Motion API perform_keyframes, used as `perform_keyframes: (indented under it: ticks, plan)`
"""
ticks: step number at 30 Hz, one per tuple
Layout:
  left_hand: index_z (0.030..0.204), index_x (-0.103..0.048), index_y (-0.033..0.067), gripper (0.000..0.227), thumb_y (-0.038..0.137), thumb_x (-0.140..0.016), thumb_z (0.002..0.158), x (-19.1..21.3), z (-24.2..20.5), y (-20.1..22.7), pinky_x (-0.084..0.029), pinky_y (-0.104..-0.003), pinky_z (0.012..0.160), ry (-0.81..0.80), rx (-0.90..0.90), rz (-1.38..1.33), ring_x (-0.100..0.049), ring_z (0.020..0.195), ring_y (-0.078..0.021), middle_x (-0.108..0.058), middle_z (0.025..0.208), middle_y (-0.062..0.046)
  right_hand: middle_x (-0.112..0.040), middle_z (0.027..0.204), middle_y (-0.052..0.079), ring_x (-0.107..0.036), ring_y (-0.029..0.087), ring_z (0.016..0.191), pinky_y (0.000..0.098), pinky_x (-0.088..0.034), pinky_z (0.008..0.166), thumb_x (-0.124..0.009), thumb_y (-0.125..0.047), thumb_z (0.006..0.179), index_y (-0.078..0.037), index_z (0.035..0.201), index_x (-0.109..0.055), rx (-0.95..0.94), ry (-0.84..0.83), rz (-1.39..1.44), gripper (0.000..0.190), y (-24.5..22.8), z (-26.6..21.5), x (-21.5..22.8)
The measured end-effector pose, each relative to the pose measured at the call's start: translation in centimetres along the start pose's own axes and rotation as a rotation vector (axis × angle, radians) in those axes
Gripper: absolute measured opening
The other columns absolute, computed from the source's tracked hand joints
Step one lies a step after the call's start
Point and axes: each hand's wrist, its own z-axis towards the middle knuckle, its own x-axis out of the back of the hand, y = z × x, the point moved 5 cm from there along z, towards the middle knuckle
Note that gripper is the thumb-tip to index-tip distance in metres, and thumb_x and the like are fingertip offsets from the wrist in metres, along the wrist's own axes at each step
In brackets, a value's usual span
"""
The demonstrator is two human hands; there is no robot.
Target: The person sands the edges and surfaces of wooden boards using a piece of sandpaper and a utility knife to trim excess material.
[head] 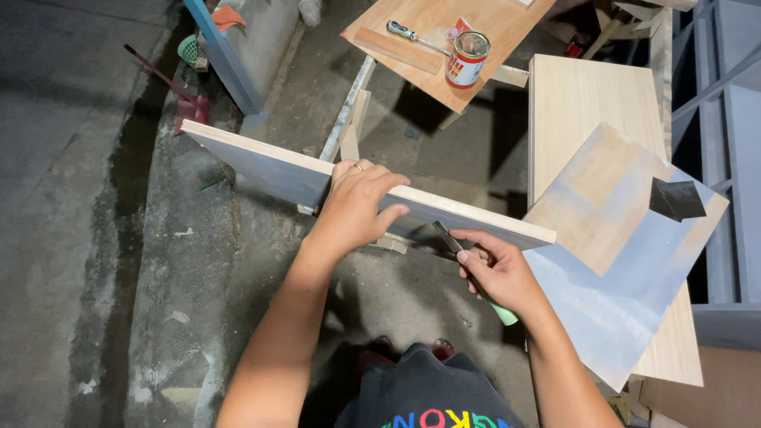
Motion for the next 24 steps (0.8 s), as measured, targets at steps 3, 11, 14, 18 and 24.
perform_keyframes:
  ticks: [3,11,14,18,24]
  plan:
    - [0.131,-0.075,0.0183,0.038,0.026,-0.083,0.095,-0.1,-0.4,0.1,-0.035,-0.050,0.116,-0.001,0.000,-0.008,-0.068,0.108,-0.0259,-0.075,0.105,-0.002,-0.071,0.064,0.019,-0.065,0.021,0.045,0.0311,-0.057,0.034,-0.066,-0.001,0.100,-0.006,0.139,-0.075,0.001,-0.022,-0.007,0.040,-0.2,-0.4,-0.4]
    - [0.144,-0.069,0.0158,0.049,0.015,-0.082,0.097,-0.5,-2.6,-0.6,-0.035,-0.059,0.122,0.382,-0.015,0.148,-0.054,0.143,-0.0370,-0.063,0.148,-0.009,-0.073,0.065,0.020,-0.066,0.021,0.044,0.0315,-0.057,0.035,-0.065,0.001,0.100,-0.004,0.140,-0.075,-0.022,-0.058,-0.045,0.042,1.2,-0.6,-0.8]
    - [0.148,-0.066,0.0188,0.050,0.016,-0.078,0.100,-1.5,-2.8,-1.8,-0.033,-0.059,0.126,0.406,0.000,0.162,-0.052,0.147,-0.0359,-0.062,0.150,-0.008,-0.073,0.065,0.019,-0.067,0.021,0.044,0.0305,-0.056,0.033,-0.065,0.000,0.099,-0.007,0.139,-0.076,-0.014,-0.084,-0.022,0.042,2.8,-0.3,-1.0]
    - [0.148,-0.066,0.0204,0.051,0.013,-0.078,0.099,-2.0,-1.3,-2.2,-0.034,-0.060,0.126,0.405,0.028,0.157,-0.052,0.149,-0.0364,-0.062,0.149,-0.007,-0.073,0.065,0.018,-0.067,0.020,0.045,0.0299,-0.057,0.034,-0.065,0.000,0.098,-0.007,0.137,-0.077,-0.012,-0.121,-0.053,0.041,3.0,-0.1,-2.2]
    - [0.146,-0.067,0.0181,0.050,0.014,-0.079,0.097,-2.6,-1.2,-2.0,-0.034,-0.060,0.127,0.482,0.025,0.149,-0.053,0.150,-0.0365,-0.062,0.150,-0.009,-0.074,0.064,0.018,-0.069,0.021,0.046,0.0315,-0.058,0.035,-0.077,-0.001,0.091,-0.013,0.144,-0.074,0.045,-0.147,-0.214,0.055,6.1,1.4,-1.9]
